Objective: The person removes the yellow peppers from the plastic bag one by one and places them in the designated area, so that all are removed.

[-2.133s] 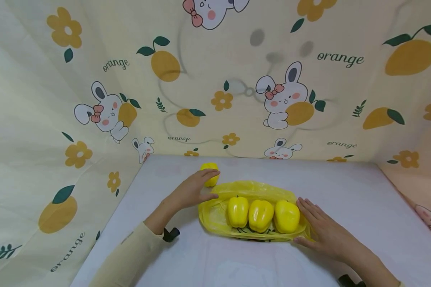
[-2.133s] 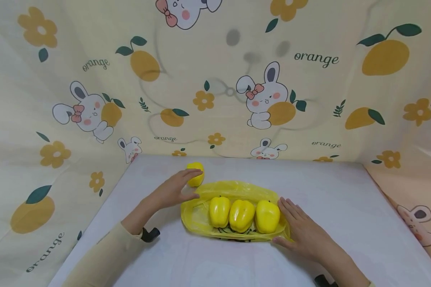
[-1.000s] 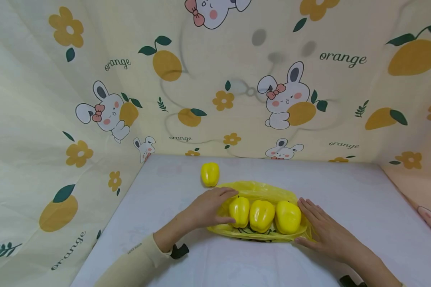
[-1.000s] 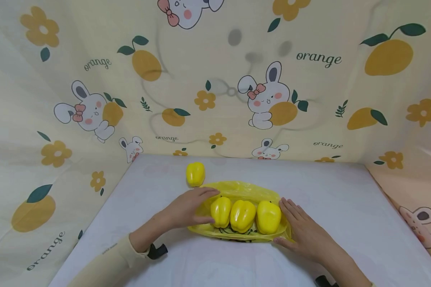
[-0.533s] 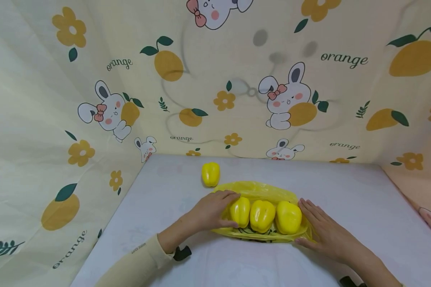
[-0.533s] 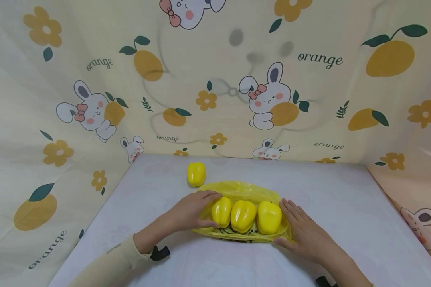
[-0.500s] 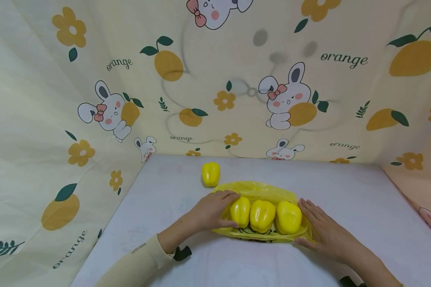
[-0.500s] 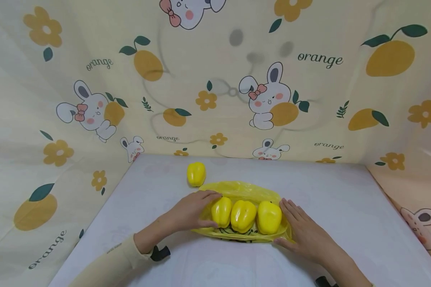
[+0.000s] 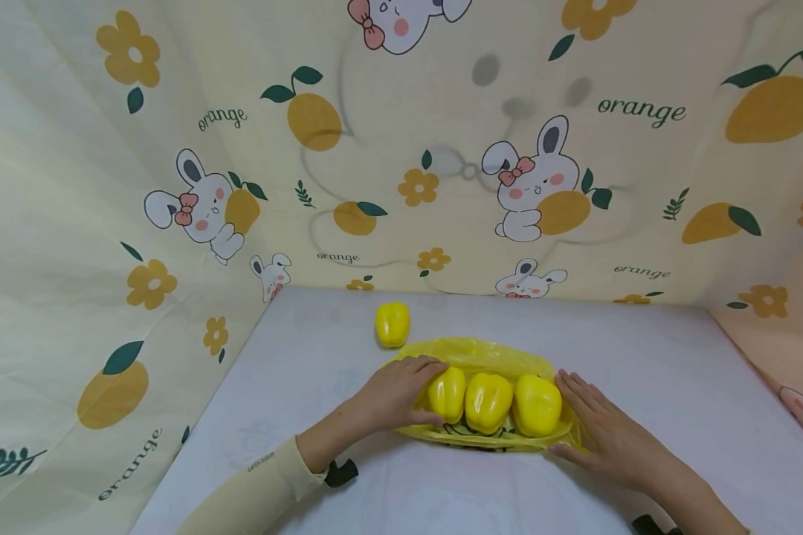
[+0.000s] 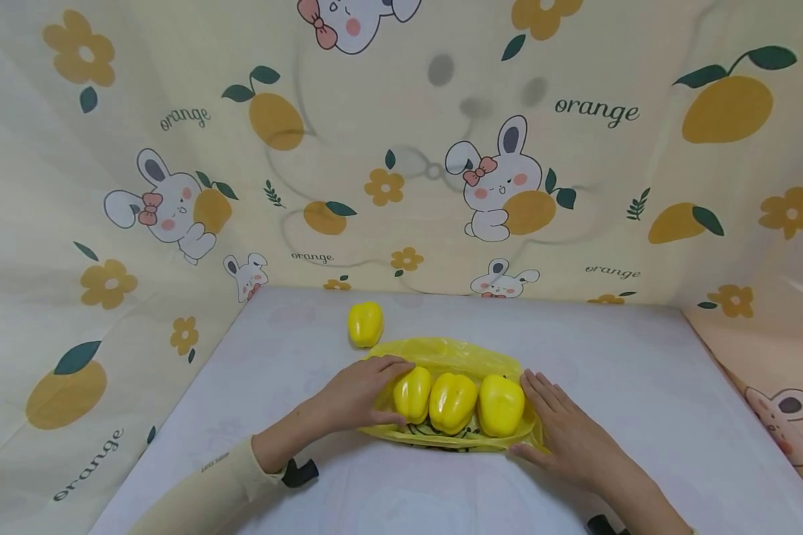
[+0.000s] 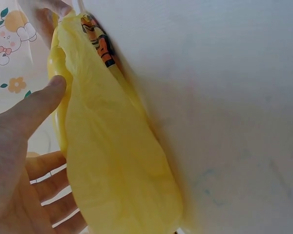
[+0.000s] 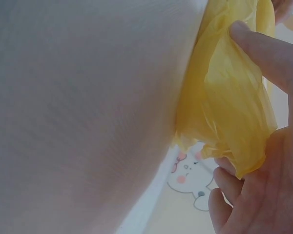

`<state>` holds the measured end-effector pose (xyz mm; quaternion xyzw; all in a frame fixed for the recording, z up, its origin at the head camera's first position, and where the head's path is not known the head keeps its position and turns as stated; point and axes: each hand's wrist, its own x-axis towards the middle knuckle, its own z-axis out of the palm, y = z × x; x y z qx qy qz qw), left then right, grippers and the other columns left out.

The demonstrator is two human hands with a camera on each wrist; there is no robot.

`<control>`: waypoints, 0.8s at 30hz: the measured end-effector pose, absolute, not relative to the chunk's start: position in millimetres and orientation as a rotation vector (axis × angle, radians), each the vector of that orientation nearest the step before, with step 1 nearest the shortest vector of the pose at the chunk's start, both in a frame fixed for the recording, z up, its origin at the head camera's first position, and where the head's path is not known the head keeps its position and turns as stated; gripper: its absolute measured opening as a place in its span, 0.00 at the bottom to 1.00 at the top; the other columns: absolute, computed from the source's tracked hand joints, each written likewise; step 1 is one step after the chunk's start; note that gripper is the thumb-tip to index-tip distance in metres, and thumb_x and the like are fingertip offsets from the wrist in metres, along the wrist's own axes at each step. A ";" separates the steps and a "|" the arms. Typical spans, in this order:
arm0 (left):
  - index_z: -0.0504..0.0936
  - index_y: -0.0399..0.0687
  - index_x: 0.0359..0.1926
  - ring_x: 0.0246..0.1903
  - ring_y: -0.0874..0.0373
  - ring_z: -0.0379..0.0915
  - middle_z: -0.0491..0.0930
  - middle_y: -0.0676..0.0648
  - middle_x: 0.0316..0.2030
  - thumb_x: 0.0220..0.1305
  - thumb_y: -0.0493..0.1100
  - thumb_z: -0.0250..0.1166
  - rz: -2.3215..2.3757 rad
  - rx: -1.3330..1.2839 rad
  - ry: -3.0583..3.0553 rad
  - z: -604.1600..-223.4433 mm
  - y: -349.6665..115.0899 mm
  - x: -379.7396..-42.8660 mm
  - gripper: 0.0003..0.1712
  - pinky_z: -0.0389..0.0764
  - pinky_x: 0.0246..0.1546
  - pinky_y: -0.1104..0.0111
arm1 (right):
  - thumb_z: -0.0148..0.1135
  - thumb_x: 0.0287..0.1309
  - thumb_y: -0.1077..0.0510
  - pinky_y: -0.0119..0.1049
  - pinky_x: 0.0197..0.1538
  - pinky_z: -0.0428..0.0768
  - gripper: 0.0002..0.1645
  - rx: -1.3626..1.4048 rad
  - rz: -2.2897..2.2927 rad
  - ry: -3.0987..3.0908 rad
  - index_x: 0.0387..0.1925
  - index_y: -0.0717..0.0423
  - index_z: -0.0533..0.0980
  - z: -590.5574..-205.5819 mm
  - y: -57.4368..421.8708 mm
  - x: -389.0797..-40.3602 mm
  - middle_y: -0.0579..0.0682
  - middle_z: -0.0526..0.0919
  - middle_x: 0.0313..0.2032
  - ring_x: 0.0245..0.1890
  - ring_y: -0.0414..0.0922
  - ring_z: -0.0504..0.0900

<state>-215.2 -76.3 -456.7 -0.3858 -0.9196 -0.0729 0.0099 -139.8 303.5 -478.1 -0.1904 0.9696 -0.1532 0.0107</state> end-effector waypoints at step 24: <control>0.67 0.48 0.79 0.68 0.53 0.75 0.74 0.48 0.72 0.64 0.66 0.76 -0.280 -1.175 -2.903 -457.0 -72.7 -214.8 0.52 0.78 0.70 0.60 | 0.69 0.60 0.23 0.67 0.78 0.60 0.68 -0.601 -0.481 3.041 0.85 0.58 0.54 -478.7 304.9 -139.3 0.61 0.56 0.83 0.81 0.66 0.57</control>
